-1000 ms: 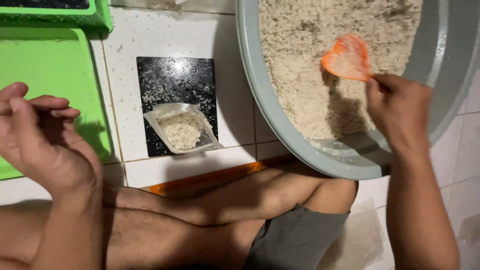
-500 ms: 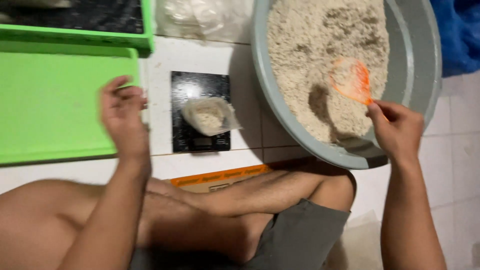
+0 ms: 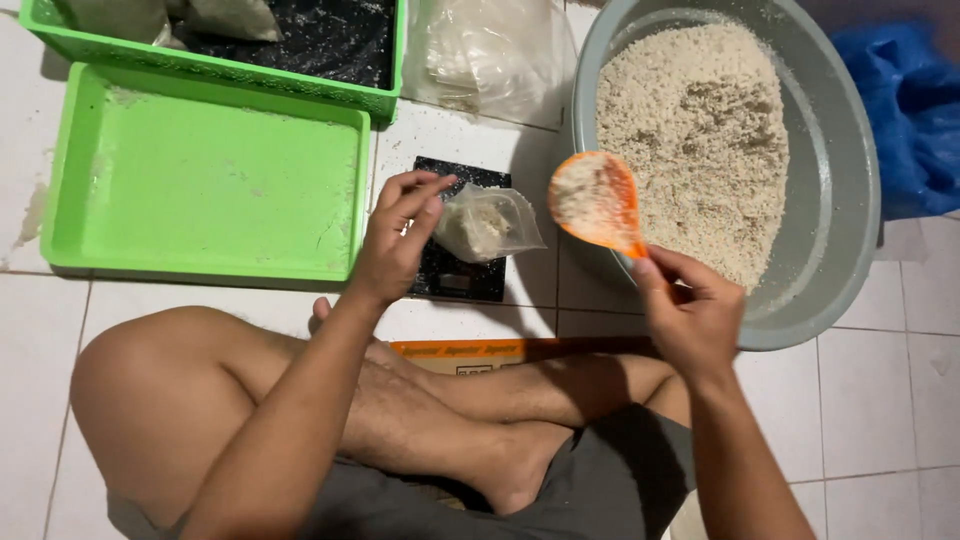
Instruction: Scooping grains from a large basin into small plastic bags and weighing them on a digital scale for portioning.
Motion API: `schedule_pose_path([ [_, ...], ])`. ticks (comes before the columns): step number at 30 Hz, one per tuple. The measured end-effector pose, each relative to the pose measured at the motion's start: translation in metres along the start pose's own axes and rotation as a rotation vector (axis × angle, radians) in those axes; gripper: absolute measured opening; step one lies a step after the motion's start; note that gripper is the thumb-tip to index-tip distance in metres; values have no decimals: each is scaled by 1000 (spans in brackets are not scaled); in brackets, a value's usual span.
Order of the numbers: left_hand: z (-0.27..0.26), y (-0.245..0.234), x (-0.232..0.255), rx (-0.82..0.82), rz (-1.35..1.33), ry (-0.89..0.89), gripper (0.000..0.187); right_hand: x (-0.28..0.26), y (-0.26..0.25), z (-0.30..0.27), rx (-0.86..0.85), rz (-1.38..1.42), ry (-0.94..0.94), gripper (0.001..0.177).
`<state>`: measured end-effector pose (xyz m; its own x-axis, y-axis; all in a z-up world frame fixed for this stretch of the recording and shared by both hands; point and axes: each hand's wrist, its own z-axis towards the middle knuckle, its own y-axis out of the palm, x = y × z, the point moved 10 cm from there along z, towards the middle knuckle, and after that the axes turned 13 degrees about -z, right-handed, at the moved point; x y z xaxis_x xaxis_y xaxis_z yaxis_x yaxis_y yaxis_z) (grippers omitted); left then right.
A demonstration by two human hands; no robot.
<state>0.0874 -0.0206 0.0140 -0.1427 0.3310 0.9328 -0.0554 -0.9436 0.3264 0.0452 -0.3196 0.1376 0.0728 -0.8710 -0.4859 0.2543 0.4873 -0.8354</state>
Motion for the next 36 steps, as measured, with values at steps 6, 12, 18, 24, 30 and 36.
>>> schedule_pose_path([
  [6, 0, 4, -1, -28, 23, 10, 40, -60, 13, -1, 61, -149, -224, 15],
  [12, 4, -10, -6, 133, 4, -7, 38, -93, 18, -10, 152, -293, -458, 14],
  [18, 3, -23, -13, 244, 53, -2, 25, -94, 18, -15, 204, -359, -533, 13],
  [24, 3, -22, -13, 246, 64, 26, 24, -80, 15, -7, 97, -222, -348, 13],
  [30, 4, -22, -12, 248, 75, 30, 23, -64, 10, -6, 80, -156, -234, 13],
  [36, 3, -24, -14, 264, 79, 33, 22, -54, 3, -6, 109, -101, -211, 12],
])
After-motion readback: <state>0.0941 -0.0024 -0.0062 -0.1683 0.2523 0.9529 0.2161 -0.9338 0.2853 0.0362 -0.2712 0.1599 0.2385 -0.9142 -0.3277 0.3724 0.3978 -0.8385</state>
